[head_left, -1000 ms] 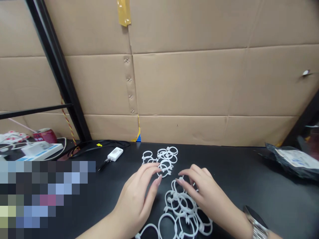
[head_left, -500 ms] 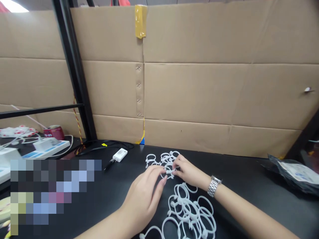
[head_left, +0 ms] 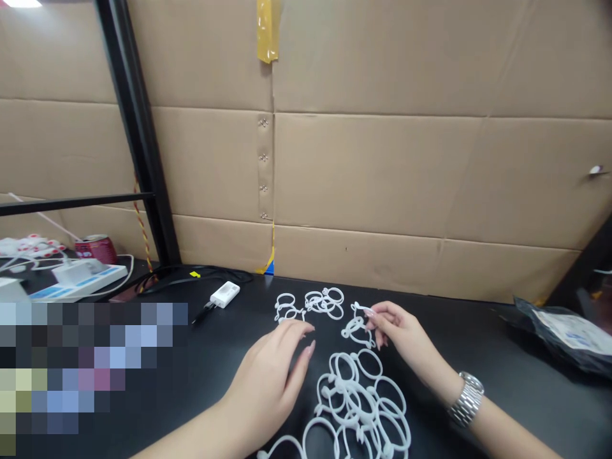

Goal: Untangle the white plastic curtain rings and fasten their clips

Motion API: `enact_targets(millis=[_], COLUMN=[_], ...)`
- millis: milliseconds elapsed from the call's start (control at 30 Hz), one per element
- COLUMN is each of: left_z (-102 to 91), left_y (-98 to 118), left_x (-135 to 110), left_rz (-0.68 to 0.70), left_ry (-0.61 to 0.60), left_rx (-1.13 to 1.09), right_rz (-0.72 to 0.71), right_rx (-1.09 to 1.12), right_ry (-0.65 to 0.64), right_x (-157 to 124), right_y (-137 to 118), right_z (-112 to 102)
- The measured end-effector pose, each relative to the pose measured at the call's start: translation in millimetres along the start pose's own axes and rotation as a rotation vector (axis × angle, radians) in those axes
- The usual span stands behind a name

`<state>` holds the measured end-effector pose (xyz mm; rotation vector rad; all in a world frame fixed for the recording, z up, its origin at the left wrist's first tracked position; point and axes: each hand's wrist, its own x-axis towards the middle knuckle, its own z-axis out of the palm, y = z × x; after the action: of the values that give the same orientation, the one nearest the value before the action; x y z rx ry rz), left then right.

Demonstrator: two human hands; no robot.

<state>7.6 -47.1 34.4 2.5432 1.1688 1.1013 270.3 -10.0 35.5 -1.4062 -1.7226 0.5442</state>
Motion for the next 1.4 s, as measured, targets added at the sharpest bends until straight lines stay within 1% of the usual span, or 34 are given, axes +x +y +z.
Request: enact_targets(millis=[133, 267, 367, 467, 567, 633, 733, 833, 900, 967, 1233, 1400], left_z=[1.6, 1.9, 2.1, 2.2, 1.8, 1.5, 1.3, 1.3, 1.3, 1.3, 1.0, 1.5], left_y=[-2, -3, -2, -1, -1, 0, 0, 0, 1, 0, 0, 1], left_x=[-2, -3, -3, -3, -3, -3, -2, -1, -1, -1, -3, -4], left_rz=[-0.025, -0.027, -0.03, -0.025, -0.023, -0.025, -0.025, -0.016, -0.007, -0.002, -0.008, 0.002], left_ry=[-0.049, -0.084, -0.092, -0.101, -0.109, -0.109, -0.106, -0.098, -0.089, -0.085, -0.106, -0.106], left_rx=[-0.002, -0.006, -0.002, 0.001, 0.005, 0.008, 0.01, 0.011, 0.014, 0.015, 0.006, 0.007], right_rz=[0.005, -0.087, -0.148, -0.145, -0.091, -0.046, 0.023, 0.073, 0.085, 0.087, 0.109, 0.133], right_rx=[-0.079, -0.238, -0.344, -0.393, -0.373, -0.337, -0.28, -0.232, -0.213, -0.205, -0.2, -0.16], right_ry=[0.086, 0.165, 0.156, 0.098, 0.053, 0.055, 0.094, 0.163, 0.195, 0.199, 0.133, 0.122], right_x=[-1, -1, -2, -3, -4, -4, -2, 0, 2, 2, 4, 5], right_y=[-1, -2, -1, -1, -3, -4, -4, -2, 0, 1, 5, 10], right_z=[-11, -22, -27, -28, -26, -25, -24, -25, -27, -29, -30, -28])
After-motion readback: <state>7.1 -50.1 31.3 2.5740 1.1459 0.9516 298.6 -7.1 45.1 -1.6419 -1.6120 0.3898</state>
